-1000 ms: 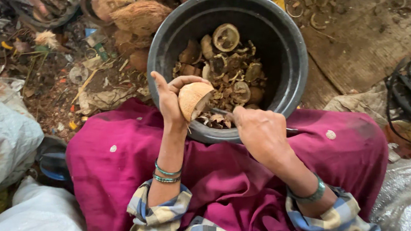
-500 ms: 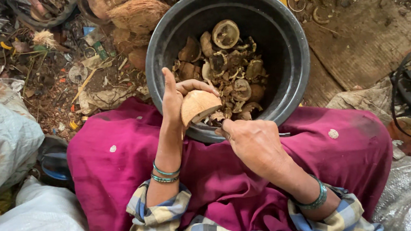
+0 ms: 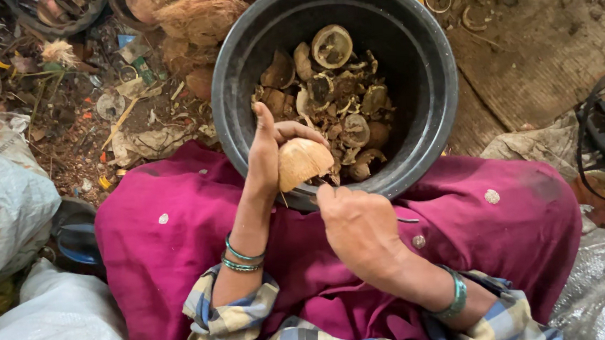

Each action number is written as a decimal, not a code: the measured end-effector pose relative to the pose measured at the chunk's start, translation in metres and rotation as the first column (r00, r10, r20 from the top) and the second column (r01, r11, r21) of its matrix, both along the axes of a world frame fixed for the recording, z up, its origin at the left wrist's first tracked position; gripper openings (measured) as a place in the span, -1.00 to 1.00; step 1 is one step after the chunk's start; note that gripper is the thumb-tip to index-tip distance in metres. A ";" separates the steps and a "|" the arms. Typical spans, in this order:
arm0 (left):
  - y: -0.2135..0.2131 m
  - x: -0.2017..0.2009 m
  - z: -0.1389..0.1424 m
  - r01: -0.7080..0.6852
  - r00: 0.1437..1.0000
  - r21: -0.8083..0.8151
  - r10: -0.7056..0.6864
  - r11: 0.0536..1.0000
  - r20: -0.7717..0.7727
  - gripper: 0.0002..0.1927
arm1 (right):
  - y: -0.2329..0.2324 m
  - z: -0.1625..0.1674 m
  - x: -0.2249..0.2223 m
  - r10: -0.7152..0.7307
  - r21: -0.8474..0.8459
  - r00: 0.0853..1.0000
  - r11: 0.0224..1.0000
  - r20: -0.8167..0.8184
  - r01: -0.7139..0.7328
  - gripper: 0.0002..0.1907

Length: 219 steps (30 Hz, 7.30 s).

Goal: The person sits cross-legged on the ground holding a coconut shell half in one hand and uses a small knife to scrape the dried flesh out of the shell, dropping the loosened flesh and debris into a large basin of shells between their legs. They repeat this scraping on shell after shell, occasionally discarding pieces into the basin.

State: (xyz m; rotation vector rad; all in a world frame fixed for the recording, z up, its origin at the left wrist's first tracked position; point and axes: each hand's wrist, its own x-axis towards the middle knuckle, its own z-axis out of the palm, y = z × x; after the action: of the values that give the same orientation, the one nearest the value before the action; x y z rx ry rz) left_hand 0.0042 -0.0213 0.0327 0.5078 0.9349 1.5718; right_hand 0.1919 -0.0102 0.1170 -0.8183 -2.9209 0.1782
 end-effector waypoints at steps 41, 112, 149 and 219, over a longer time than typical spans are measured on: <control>0.000 -0.019 -0.012 -0.081 0.906 0.056 0.050 0.995 0.420 0.13 | 0.006 0.012 0.000 0.058 0.028 0.983 0.998 -0.176 -0.053 -0.93; 0.005 0.006 0.007 -0.707 0.580 0.219 0.729 0.672 -0.363 0.02 | 0.023 -0.031 -0.037 -0.216 -0.391 0.959 0.911 -0.184 0.130 -0.81; -0.005 -0.009 0.000 -0.129 0.986 0.040 0.132 0.991 -0.104 0.10 | -0.005 -0.008 -0.011 0.001 0.082 0.999 0.997 -0.032 0.002 -0.99; -0.001 -0.030 -0.016 -0.423 0.829 0.026 0.375 0.906 0.414 0.05 | 0.041 0.003 0.006 -0.131 -0.237 0.966 0.968 -0.224 0.076 -0.90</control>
State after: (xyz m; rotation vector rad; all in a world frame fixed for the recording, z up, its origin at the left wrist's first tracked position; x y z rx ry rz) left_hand -0.0258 -0.0224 0.0170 0.0496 0.6558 2.0264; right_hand 0.1980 0.0304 0.1198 -0.9090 -2.6563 0.5688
